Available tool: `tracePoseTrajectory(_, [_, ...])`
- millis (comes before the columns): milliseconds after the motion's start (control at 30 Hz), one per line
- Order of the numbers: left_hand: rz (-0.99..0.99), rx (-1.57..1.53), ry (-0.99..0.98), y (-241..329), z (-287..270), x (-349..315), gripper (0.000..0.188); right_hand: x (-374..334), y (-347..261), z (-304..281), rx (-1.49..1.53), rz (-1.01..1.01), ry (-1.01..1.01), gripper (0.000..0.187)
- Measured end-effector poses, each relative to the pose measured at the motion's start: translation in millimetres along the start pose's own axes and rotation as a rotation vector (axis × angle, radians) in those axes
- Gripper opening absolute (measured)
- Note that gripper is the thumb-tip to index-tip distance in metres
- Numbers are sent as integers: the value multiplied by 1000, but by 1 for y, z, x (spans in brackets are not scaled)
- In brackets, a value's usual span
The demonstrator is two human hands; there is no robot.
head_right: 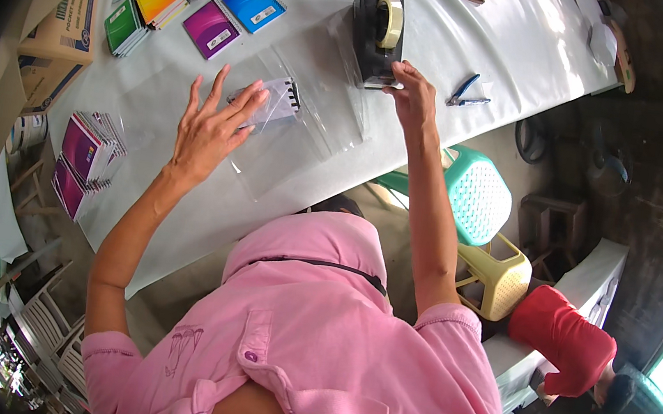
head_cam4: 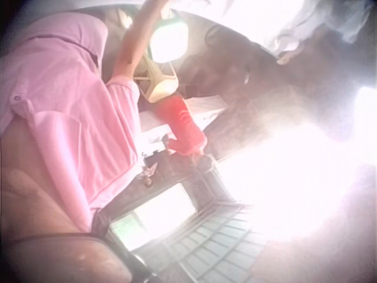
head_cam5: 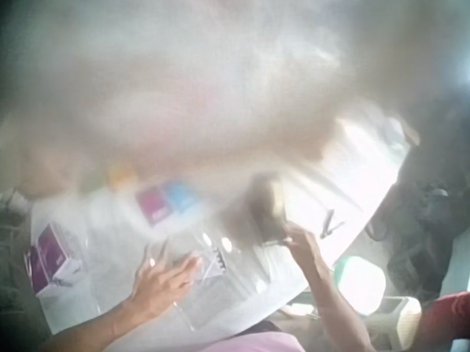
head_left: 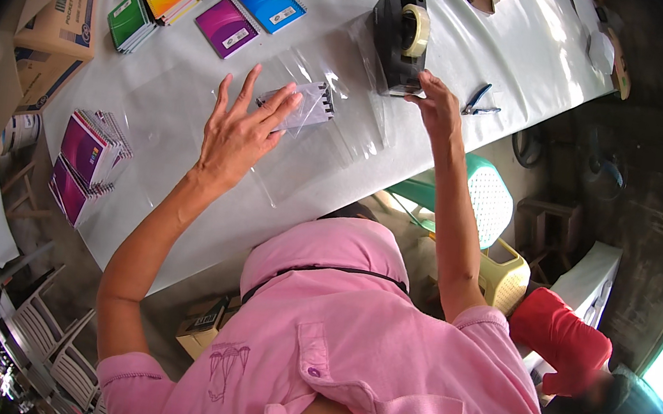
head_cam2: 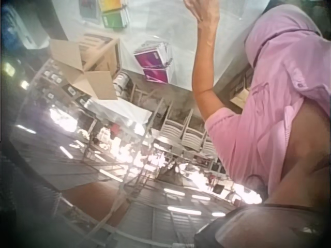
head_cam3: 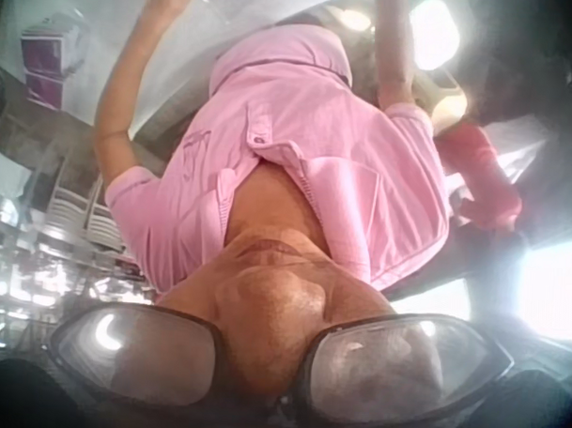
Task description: The person places stacks of colorful spiral-bound notebooks into clear plastic sleeves on a white table. They smooth the sleeves and seal them with tape from a dispenser, repeating the process for multiple stacks.
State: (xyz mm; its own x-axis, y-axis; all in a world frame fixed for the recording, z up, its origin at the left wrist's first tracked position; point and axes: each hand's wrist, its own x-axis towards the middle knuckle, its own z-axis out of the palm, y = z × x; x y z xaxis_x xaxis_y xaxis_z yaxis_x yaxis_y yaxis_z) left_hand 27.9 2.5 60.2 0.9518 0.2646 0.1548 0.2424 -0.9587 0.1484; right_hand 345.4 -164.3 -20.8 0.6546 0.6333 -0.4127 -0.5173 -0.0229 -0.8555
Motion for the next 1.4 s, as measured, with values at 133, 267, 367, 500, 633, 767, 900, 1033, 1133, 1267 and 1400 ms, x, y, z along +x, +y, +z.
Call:
tracePoseTrajectory(133, [-6,-16,-5,1,1,-1,75,-17,34,-10,365,-140,-80,34])
tracePoseTrajectory(267, [-9,-24,-7,0,2,-2,74,-43,56,-10,328,-101,-9,53])
tracePoseTrajectory(367, [3,-17,0,-3,4,-2,73,-50,59,-12,138,23,104,45])
tracePoseTrajectory(500, [5,-32,0,-1,3,-2,73,-52,49,-3,-466,-274,322,41])
tracePoseTrajectory(633, [18,-12,21,0,3,0,70,-46,26,0,-1343,-480,601,27])
tracePoseTrajectory(767, [9,-7,31,-2,7,-3,69,-76,-5,15,-1253,-342,678,29])
tracePoseTrajectory(900, [-9,-24,35,0,6,-6,72,-136,-21,113,-437,-31,2,33])
tracePoseTrajectory(1033, [17,15,61,0,3,-5,67,-154,22,165,-320,44,8,36])
tracePoseTrajectory(1133, [7,1,66,1,7,-7,67,-153,59,159,-408,92,113,40])
tracePoseTrajectory(1267, [17,11,53,0,7,-7,66,-148,78,154,-472,3,158,44])
tracePoseTrajectory(1400, [19,-49,2,-7,4,-4,65,-146,83,154,-475,-25,153,45])
